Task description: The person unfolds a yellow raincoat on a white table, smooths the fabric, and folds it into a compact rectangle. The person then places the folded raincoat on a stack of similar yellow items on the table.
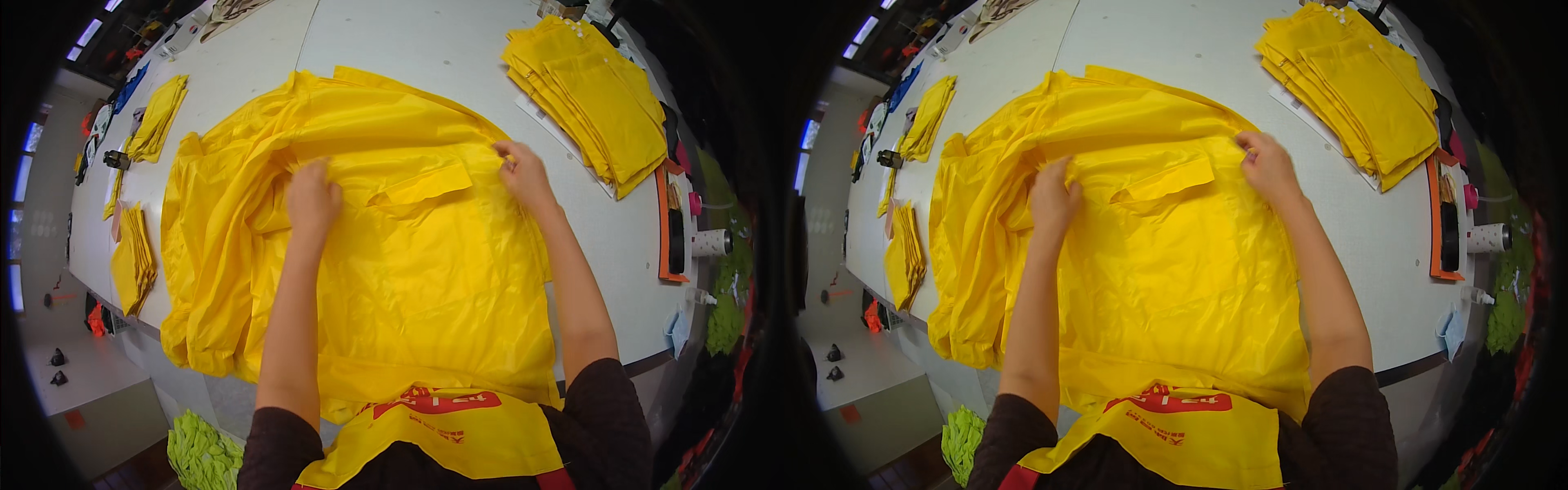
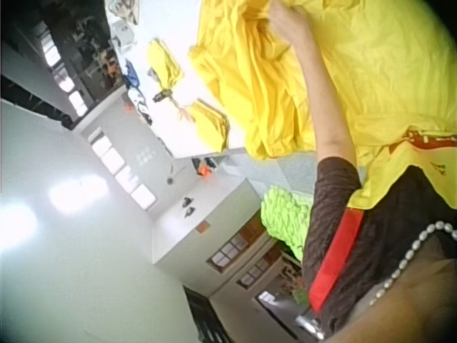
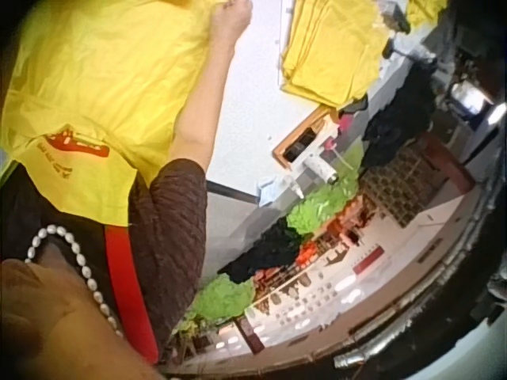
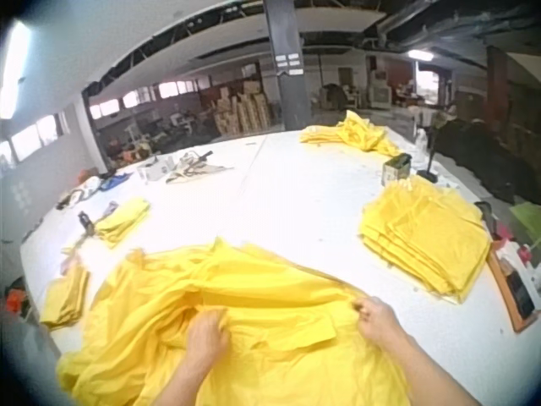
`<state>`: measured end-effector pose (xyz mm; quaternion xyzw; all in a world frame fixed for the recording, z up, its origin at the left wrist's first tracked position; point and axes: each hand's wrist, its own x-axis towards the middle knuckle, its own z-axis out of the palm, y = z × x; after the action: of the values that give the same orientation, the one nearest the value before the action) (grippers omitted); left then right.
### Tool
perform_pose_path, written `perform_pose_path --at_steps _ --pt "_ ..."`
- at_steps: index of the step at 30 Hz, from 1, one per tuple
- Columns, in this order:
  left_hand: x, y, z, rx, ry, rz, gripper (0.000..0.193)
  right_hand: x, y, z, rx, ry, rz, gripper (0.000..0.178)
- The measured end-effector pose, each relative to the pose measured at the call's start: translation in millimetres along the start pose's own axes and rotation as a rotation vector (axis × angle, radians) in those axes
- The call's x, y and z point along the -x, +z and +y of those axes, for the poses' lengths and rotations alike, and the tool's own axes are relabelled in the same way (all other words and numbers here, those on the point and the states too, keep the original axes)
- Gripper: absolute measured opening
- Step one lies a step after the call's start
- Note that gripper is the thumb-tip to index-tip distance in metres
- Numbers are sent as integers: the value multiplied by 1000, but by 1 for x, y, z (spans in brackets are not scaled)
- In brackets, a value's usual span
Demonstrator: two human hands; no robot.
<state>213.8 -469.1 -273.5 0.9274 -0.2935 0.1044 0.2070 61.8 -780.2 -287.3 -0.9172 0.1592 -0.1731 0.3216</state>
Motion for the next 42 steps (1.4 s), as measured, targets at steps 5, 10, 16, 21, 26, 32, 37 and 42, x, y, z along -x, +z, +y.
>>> perform_pose_path --at_steps 5,10,16,21,26,32,37,42 --pt "36 17 20 335 -37 -135 38 21 16 -26 -81 -216 -180 33" --pt "31 36 8 454 -162 -298 25 -1 42 -14 -163 -155 -273 17" --pt "18 48 4 1279 -875 -77 13 -42 73 -6 -292 101 -135 22" --pt "15 35 0 1286 -891 -220 11 -44 75 8 -436 244 -250 21" --pt "34 27 2 956 -680 -271 10 -30 57 7 -407 67 -338 17" --pt "63 53 8 403 -132 10 10 -21 59 20 -274 -76 -177 12" --pt "87 52 5 268 48 54 13 9 31 29 -213 73 23 12" --pt "117 10 27 277 119 -132 18 104 -30 71 -123 243 162 13"
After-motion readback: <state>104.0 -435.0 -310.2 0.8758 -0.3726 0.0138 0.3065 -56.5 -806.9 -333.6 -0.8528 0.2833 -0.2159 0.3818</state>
